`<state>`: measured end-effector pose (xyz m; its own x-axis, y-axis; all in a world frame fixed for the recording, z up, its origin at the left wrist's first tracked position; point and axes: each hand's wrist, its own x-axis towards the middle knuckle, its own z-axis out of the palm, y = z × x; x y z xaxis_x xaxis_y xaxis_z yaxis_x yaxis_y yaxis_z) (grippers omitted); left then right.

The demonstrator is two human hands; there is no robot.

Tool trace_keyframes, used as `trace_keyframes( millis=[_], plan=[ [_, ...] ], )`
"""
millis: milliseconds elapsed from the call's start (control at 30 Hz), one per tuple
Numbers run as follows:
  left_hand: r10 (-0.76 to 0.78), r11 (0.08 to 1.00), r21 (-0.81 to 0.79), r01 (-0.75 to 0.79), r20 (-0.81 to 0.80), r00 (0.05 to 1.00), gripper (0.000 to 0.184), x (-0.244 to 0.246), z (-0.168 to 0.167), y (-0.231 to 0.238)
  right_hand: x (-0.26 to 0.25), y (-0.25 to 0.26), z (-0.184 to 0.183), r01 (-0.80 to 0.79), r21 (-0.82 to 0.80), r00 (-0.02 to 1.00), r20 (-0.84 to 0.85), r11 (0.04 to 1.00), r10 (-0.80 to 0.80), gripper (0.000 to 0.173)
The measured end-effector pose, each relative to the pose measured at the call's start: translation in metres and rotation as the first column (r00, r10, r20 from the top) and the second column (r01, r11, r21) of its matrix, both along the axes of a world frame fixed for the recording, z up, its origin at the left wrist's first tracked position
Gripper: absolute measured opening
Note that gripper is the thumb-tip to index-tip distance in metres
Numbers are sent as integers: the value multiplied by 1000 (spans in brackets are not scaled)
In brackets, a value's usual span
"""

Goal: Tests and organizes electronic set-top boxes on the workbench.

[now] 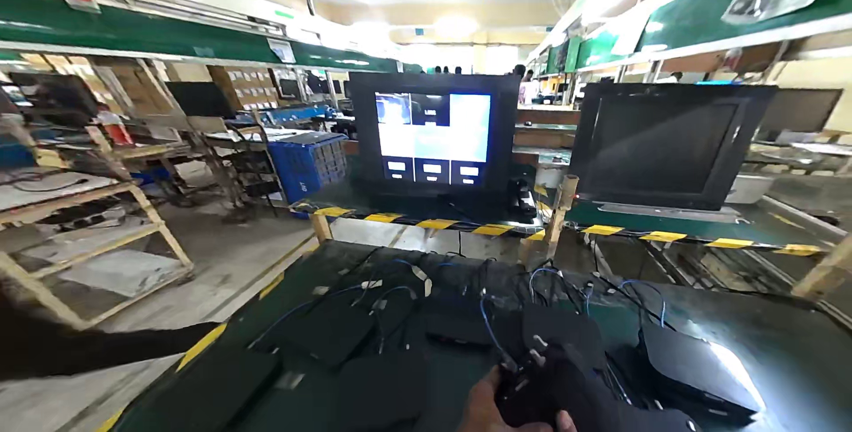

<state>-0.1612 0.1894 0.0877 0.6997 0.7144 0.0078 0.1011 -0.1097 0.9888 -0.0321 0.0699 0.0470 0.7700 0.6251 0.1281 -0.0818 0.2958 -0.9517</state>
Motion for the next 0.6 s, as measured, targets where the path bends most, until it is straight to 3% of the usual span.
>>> trace_keyframes(
  millis=[33,100,200,333,433,533,567,600],
  plan=[
    [-37,999,-17,39,70,997,71,4,-2,-9,-6,0,1,33,53,989,-149,998,-24,70],
    [-68,994,-70,89,259,963,46,9,-4,-12,-1,-2,8,90,91,970,-234,992,-66,62],
    [119,992,8,-127,284,951,14,21,-13,-3,8,-13,8,82,57,983,-171,995,-71,72],
    [207,908,341,-244,142,968,13,25,-11,-2,7,-18,10,130,40,985,-121,991,-124,78],
    [253,911,297,-285,140,957,11,27,-11,-3,5,-15,12,150,68,985,-91,986,-143,80],
    [324,840,400,-367,173,930,11,27,-10,-8,3,-11,15,147,50,986,-90,988,-142,82],
    [339,839,376,-393,203,919,11,27,-10,-8,3,-10,15,150,52,985,-97,987,-145,83],
    [353,877,251,-410,242,904,13,27,-9,-6,4,-9,14,158,67,983,-101,985,-151,84]
  ],
)
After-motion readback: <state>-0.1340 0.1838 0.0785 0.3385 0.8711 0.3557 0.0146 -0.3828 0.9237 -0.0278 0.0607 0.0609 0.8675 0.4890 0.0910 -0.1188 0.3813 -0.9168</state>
